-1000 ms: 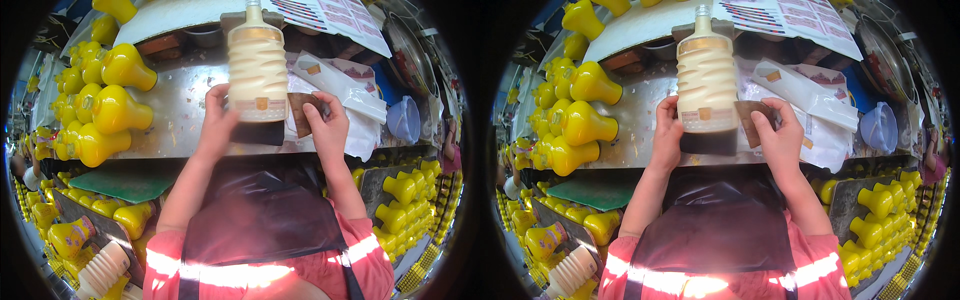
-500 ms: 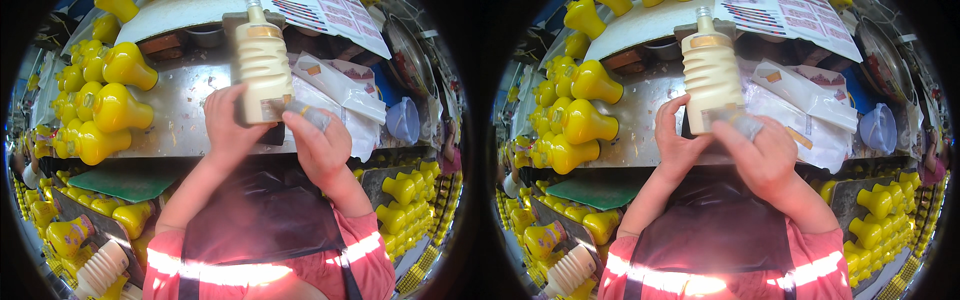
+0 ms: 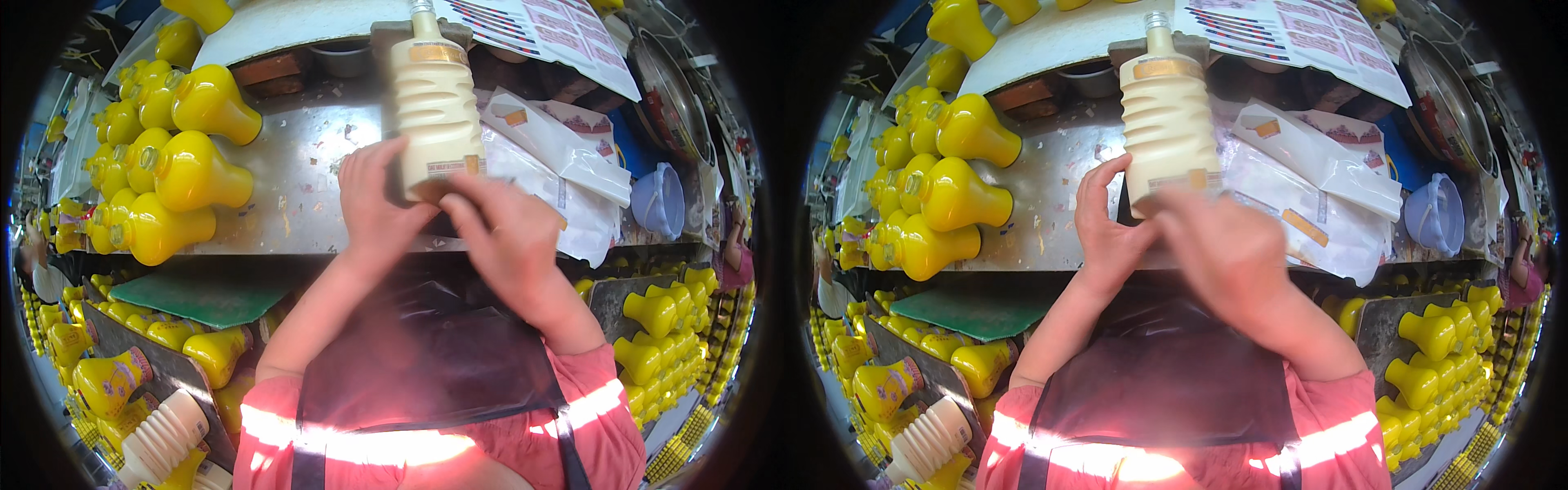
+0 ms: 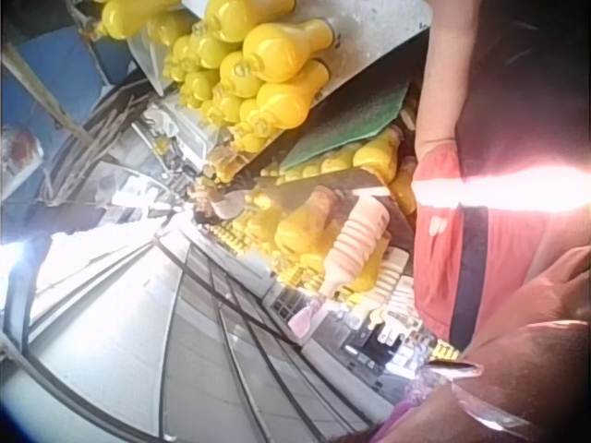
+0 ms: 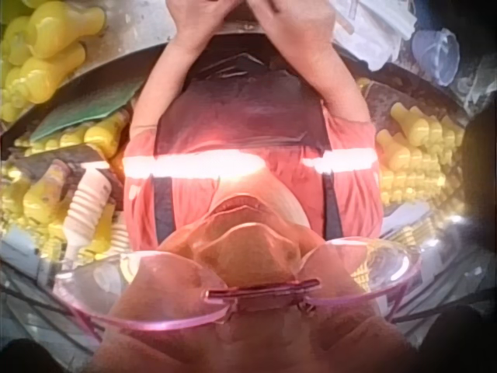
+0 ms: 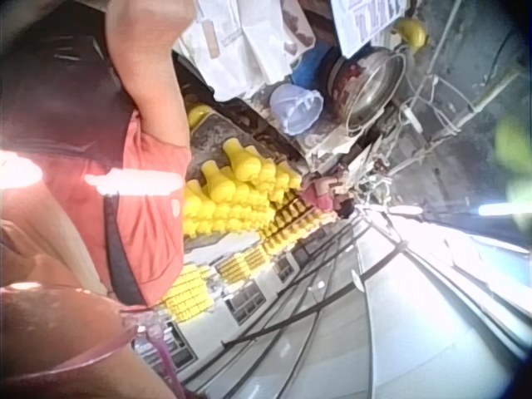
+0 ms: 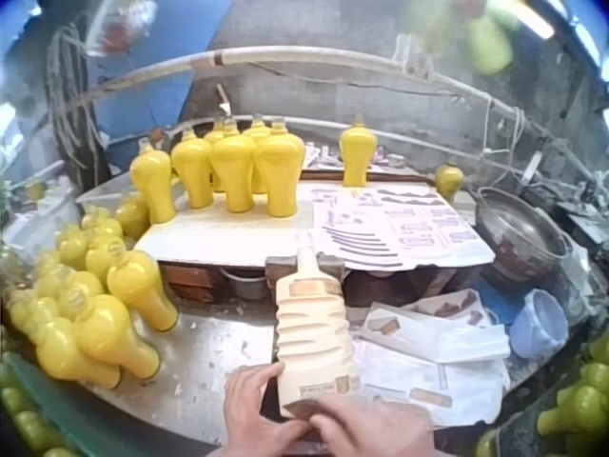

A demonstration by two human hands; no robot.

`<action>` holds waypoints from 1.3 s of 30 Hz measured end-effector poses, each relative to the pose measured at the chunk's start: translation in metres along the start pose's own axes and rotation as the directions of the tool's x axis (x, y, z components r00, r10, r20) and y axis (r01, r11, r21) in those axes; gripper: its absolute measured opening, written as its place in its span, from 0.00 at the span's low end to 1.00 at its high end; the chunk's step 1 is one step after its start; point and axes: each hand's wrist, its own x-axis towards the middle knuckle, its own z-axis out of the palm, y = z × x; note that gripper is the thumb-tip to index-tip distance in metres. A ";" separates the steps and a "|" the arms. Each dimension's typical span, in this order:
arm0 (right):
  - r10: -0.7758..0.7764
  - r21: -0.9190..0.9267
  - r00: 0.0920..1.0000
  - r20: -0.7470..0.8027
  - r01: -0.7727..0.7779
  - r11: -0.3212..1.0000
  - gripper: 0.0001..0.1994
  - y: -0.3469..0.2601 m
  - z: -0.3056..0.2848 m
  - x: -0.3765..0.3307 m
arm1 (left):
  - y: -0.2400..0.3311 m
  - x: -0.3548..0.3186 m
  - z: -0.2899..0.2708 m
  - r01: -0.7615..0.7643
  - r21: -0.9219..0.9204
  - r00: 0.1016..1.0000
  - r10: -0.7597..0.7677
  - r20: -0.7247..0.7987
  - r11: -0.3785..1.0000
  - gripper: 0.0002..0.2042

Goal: The person applies adhesive labels to the bodies of plastic bottles. They pick up each bottle, smooth a label onto its surface, and place the labeled bottle on a nearby shelf. The person repeats this process for several bottles.

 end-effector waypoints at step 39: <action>0.507 0.211 0.858 0.084 -0.513 0.832 0.10 0.005 -0.014 0.005 | 0.022 0.016 -0.005 -0.115 0.134 0.993 0.109 0.054 0.984 0.33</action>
